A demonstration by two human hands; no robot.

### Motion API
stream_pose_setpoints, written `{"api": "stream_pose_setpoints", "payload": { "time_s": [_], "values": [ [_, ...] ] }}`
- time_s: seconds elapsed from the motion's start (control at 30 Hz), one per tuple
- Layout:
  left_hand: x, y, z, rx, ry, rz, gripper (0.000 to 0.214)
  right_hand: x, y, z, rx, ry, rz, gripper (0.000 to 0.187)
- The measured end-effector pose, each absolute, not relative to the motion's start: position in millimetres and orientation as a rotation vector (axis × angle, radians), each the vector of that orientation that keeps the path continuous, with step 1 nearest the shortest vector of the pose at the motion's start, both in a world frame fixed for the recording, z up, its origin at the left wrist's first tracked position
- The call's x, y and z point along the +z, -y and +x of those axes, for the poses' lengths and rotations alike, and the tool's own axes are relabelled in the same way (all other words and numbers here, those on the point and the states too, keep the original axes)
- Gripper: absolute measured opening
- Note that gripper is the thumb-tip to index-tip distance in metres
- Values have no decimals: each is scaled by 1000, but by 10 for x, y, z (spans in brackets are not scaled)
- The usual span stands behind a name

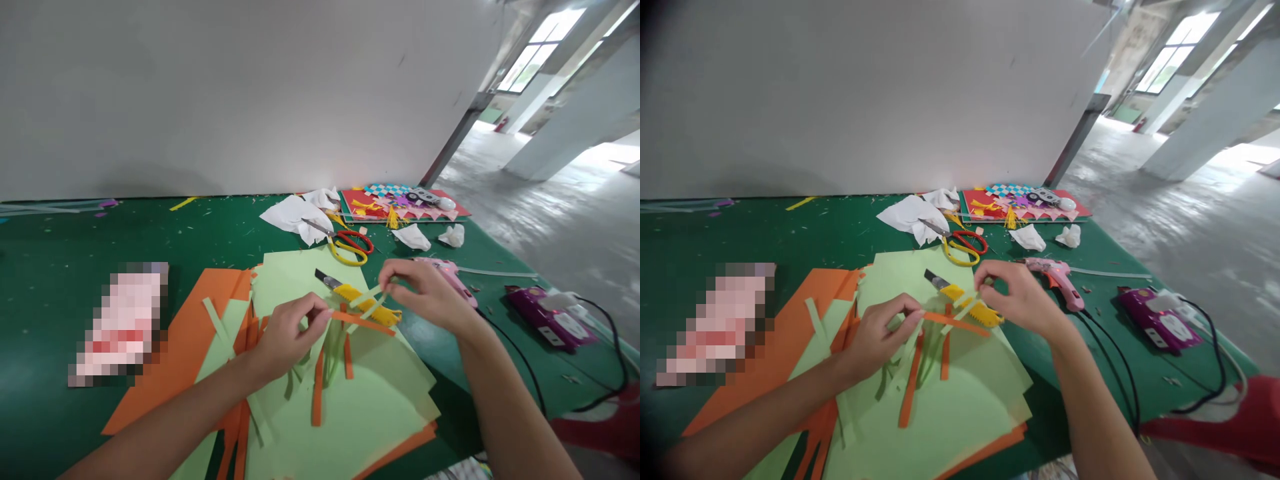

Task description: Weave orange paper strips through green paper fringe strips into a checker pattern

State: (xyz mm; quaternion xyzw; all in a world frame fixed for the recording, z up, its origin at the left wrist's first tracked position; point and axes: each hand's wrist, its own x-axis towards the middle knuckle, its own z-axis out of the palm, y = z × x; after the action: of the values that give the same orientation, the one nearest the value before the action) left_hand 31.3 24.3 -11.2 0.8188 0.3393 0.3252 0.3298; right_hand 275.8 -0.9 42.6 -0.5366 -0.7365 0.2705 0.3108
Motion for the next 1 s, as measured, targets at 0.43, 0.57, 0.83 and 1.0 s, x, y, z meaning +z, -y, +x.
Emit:
{"api": "stream_pose_setpoints", "payload": {
  "time_s": [0.43,0.57,0.83,1.0],
  "values": [
    [-75,-236,310,868,-939,2080,21,374,73,3354,821,1512,-1382,8],
    [-84,-236,314,885,-933,2088,22,390,44,3264,918,1672,-1429,9],
    [-96,-243,298,865,-908,2106,22,375,9,2896,1293,1737,-1238,6],
    [-92,-233,281,835,-839,2102,23,355,-2,2794,1382,1717,-1231,6]
  ]
}}
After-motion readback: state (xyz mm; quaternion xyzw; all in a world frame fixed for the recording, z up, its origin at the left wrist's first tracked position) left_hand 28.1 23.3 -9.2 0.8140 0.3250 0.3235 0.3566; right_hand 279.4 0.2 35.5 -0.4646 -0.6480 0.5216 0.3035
